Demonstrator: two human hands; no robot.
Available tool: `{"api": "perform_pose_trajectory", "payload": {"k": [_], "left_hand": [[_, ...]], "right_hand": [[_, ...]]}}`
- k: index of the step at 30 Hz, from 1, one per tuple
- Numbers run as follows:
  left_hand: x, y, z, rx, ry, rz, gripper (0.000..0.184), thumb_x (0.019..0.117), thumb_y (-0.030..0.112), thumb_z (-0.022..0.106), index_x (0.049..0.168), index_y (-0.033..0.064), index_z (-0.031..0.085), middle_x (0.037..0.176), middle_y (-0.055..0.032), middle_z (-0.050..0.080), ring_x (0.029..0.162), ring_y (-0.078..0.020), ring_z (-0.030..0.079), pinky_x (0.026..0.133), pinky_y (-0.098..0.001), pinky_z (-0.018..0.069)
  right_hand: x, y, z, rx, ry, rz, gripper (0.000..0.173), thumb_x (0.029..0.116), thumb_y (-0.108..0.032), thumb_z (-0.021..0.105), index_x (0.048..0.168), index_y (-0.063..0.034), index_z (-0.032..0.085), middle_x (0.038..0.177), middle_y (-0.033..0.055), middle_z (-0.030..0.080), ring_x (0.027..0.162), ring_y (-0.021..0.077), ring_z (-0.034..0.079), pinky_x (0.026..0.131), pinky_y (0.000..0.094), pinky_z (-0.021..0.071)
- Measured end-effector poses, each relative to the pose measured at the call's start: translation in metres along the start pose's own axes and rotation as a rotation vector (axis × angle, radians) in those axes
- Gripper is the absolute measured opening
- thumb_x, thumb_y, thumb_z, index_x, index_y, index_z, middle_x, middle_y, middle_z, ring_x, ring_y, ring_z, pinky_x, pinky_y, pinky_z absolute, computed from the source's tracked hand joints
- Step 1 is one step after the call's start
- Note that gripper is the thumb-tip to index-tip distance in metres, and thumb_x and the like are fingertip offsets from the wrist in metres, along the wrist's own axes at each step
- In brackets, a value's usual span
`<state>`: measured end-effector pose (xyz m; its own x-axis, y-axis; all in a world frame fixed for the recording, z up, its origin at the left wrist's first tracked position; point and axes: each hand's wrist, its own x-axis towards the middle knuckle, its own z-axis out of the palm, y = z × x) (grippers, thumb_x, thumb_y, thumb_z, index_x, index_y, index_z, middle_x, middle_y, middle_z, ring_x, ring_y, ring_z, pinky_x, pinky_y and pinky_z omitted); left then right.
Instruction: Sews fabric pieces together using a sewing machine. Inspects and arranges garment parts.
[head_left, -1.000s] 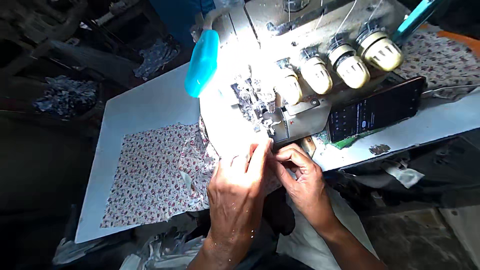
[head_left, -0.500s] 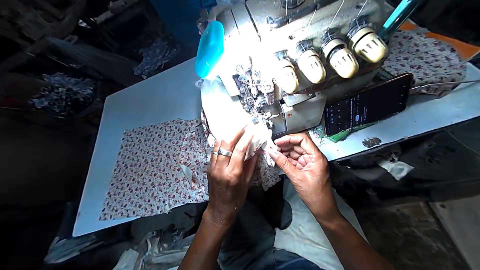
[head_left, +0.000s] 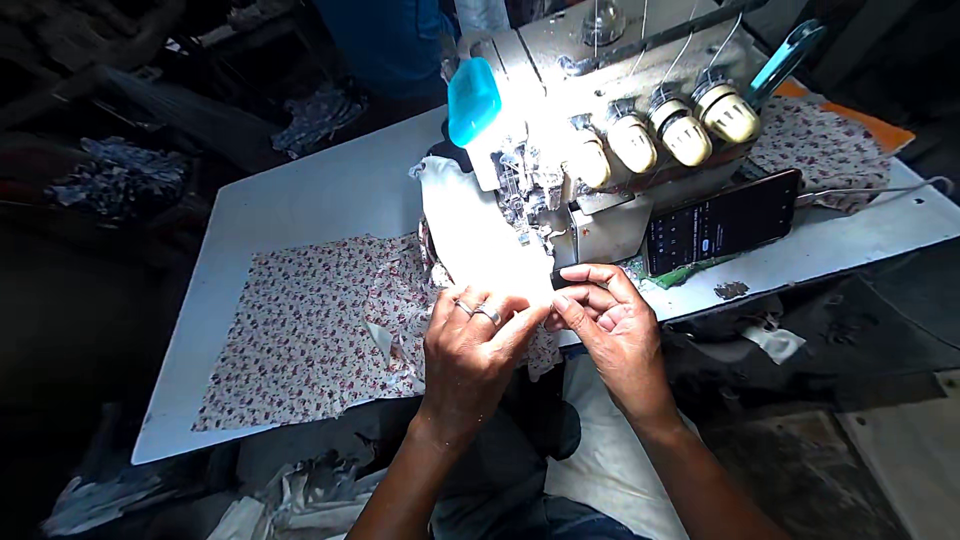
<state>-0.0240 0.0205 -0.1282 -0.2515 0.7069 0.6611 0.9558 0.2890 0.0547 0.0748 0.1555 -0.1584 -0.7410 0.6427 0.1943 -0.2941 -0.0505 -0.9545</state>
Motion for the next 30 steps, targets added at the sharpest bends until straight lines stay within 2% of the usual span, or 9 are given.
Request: {"api": "perform_pose_trajectory", "payload": {"k": [3,5,7,9,11,14,19,25,30], "left_hand": [[-0.003,-0.002,0.006,-0.045,0.040,0.016,0.016,0.0934,0.030,0.073,0.098,0.0163,0.081,0.098,-0.0072,0.072,0.094,-0.0225,0.062,0.087,-0.0385,0.0438],[-0.009,0.000,0.018,-0.029,0.047,0.003,0.038,0.0918,0.048,0.071,0.111,0.0156,0.069,0.123,-0.0102,0.065,0.114,-0.0252,0.058,0.102,-0.0388,0.0402],[-0.020,-0.003,0.031,0.016,0.048,0.012,0.033,0.0944,0.030,0.069,0.122,0.0123,0.064,0.137,-0.0118,0.062,0.128,-0.0273,0.056,0.114,-0.0433,0.0341],[-0.028,-0.008,0.030,0.065,-0.003,0.016,0.032,0.1004,0.011,0.058,0.132,0.0111,0.065,0.142,-0.0089,0.063,0.134,-0.0229,0.056,0.118,-0.0436,0.0318],[-0.029,-0.010,0.016,0.087,-0.075,0.022,0.035,0.1025,0.003,0.053,0.134,0.0113,0.067,0.142,-0.0070,0.064,0.136,-0.0205,0.056,0.116,-0.0433,0.0359],[-0.011,-0.013,-0.007,0.110,-0.225,0.016,0.040,0.1015,0.000,0.049,0.137,0.0106,0.067,0.141,-0.0067,0.064,0.131,-0.0233,0.060,0.111,-0.0426,0.0438],[0.032,-0.032,-0.017,0.093,-0.377,-0.038,0.044,0.0965,-0.004,0.050,0.136,0.0079,0.067,0.143,-0.0091,0.063,0.126,-0.0293,0.064,0.105,-0.0456,0.0490],[0.055,-0.054,-0.004,0.120,-0.380,-0.158,0.045,0.0993,-0.004,0.047,0.138,0.0090,0.064,0.145,-0.0098,0.061,0.135,-0.0334,0.057,0.106,-0.0537,0.0474],[0.044,-0.040,-0.015,0.133,-0.367,-0.342,0.047,0.0982,-0.006,0.049,0.141,0.0096,0.062,0.151,-0.0094,0.055,0.139,-0.0362,0.052,0.098,-0.0609,0.0487]], "right_hand": [[0.006,-0.004,-0.001,-0.036,-0.036,-0.004,0.034,0.0910,0.000,0.071,0.122,-0.0069,0.059,0.088,0.0010,0.073,0.074,0.0079,0.071,0.069,0.0211,0.0599],[0.006,-0.009,0.000,-0.103,-0.040,-0.040,0.029,0.0905,-0.002,0.070,0.117,-0.0086,0.061,0.088,-0.0009,0.072,0.076,0.0053,0.069,0.070,0.0191,0.0590],[0.001,-0.006,-0.001,-0.175,-0.039,-0.087,0.019,0.0920,-0.004,0.068,0.111,-0.0066,0.064,0.089,-0.0002,0.072,0.077,0.0050,0.070,0.074,0.0201,0.0602],[-0.004,0.002,-0.003,-0.236,-0.032,-0.131,0.013,0.0924,-0.005,0.066,0.105,-0.0028,0.070,0.089,0.0012,0.072,0.076,0.0040,0.069,0.073,0.0189,0.0595],[-0.003,0.006,-0.003,-0.320,-0.019,-0.200,0.014,0.0923,-0.006,0.066,0.102,-0.0023,0.075,0.091,0.0019,0.071,0.079,0.0025,0.067,0.074,0.0168,0.0586],[0.017,-0.003,-0.001,-0.583,-0.017,-0.329,0.017,0.0939,-0.008,0.065,0.104,-0.0070,0.078,0.094,0.0007,0.069,0.083,0.0015,0.064,0.074,0.0154,0.0544],[0.032,-0.016,0.002,-0.985,-0.045,-0.429,0.029,0.0947,-0.003,0.060,0.117,-0.0105,0.077,0.095,0.0083,0.062,0.085,0.0216,0.062,0.072,0.0351,0.0523],[0.015,-0.004,0.000,-1.032,-0.052,-0.391,0.039,0.0972,-0.006,0.057,0.134,-0.0141,0.070,0.089,0.0100,0.060,0.078,0.0234,0.062,0.066,0.0351,0.0527],[-0.003,0.002,0.002,-1.008,-0.068,-0.398,0.037,0.0974,-0.010,0.060,0.133,-0.0060,0.069,0.091,0.0126,0.068,0.080,0.0244,0.067,0.073,0.0330,0.0561]]}}
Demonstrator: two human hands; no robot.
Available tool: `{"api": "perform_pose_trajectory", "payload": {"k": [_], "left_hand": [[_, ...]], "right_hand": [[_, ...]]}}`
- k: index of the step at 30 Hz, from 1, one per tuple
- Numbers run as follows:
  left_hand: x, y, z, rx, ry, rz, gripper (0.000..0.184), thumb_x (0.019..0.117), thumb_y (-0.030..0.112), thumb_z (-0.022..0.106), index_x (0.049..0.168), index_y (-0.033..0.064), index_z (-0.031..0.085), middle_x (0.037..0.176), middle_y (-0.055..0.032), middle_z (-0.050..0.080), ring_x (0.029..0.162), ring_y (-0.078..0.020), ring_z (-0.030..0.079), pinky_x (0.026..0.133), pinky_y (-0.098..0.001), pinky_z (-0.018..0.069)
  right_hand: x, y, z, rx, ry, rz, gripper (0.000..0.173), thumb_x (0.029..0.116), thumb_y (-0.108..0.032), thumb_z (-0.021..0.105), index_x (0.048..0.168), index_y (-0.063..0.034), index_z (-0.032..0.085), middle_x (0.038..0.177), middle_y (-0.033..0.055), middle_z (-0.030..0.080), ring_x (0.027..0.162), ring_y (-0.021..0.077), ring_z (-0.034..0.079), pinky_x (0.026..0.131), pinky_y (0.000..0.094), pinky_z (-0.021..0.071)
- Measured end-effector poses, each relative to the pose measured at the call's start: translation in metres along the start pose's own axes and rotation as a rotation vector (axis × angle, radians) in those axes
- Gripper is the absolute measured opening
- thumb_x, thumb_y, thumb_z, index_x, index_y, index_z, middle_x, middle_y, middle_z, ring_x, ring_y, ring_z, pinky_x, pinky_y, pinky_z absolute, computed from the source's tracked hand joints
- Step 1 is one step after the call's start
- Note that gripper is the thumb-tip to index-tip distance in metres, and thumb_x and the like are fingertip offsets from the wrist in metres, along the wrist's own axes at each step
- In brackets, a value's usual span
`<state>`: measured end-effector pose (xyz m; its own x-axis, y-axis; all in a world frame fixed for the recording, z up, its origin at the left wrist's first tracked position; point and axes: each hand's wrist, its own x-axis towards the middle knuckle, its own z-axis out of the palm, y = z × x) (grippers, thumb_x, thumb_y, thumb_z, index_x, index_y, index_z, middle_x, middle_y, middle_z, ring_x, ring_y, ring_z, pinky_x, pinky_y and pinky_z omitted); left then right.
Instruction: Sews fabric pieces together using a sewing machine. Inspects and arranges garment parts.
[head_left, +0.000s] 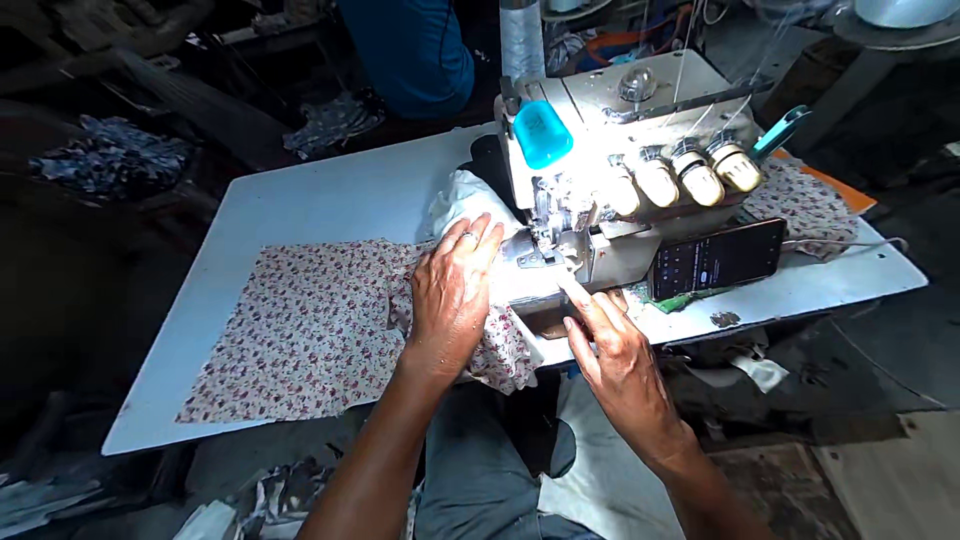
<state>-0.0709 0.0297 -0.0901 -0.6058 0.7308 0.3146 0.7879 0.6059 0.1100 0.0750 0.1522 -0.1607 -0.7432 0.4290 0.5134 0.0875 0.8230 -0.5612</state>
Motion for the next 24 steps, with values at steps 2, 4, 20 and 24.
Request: {"api": "perform_pose_trajectory", "payload": {"k": [2,4,20,24], "left_hand": [[-0.011,0.001,0.000,-0.008,0.021,-0.057,0.045,0.0986,-0.005,0.052,0.139,0.0095,0.063,0.151,-0.0099,0.055,0.134,-0.0370,0.056,0.091,-0.0605,0.0520],[-0.023,0.002,0.002,-0.020,0.053,-0.101,0.047,0.0959,-0.008,0.055,0.138,0.0108,0.065,0.149,-0.0112,0.056,0.120,-0.0393,0.064,0.080,-0.0579,0.0547],[-0.100,-0.019,0.009,-0.802,0.033,-0.152,0.024,0.1034,0.012,0.055,0.115,0.0049,0.074,0.102,-0.0049,0.076,0.084,-0.0077,0.072,0.076,-0.0258,0.0609],[-0.062,-0.065,0.010,-0.666,0.109,-0.503,0.032,0.1101,0.021,0.047,0.126,-0.0002,0.065,0.103,-0.0161,0.071,0.079,-0.0217,0.072,0.072,-0.0400,0.0613]], "right_hand": [[-0.005,-0.002,0.001,0.031,-0.031,-0.004,0.037,0.0983,-0.013,0.060,0.133,-0.0043,0.068,0.094,0.0126,0.070,0.082,0.0233,0.069,0.075,0.0324,0.0574],[-0.008,-0.005,0.002,0.074,-0.069,-0.014,0.038,0.1004,-0.018,0.059,0.135,-0.0043,0.066,0.096,0.0116,0.072,0.086,0.0223,0.070,0.079,0.0325,0.0577],[0.006,0.023,0.001,0.298,0.008,0.174,0.021,0.1006,-0.019,0.062,0.107,-0.0025,0.074,0.098,0.0083,0.068,0.088,0.0105,0.064,0.080,0.0266,0.0542],[-0.007,0.015,-0.007,0.331,-0.120,0.200,0.040,0.0989,-0.015,0.063,0.136,-0.0002,0.063,0.127,0.0164,0.064,0.099,0.0141,0.065,0.085,0.0266,0.0546]]}}
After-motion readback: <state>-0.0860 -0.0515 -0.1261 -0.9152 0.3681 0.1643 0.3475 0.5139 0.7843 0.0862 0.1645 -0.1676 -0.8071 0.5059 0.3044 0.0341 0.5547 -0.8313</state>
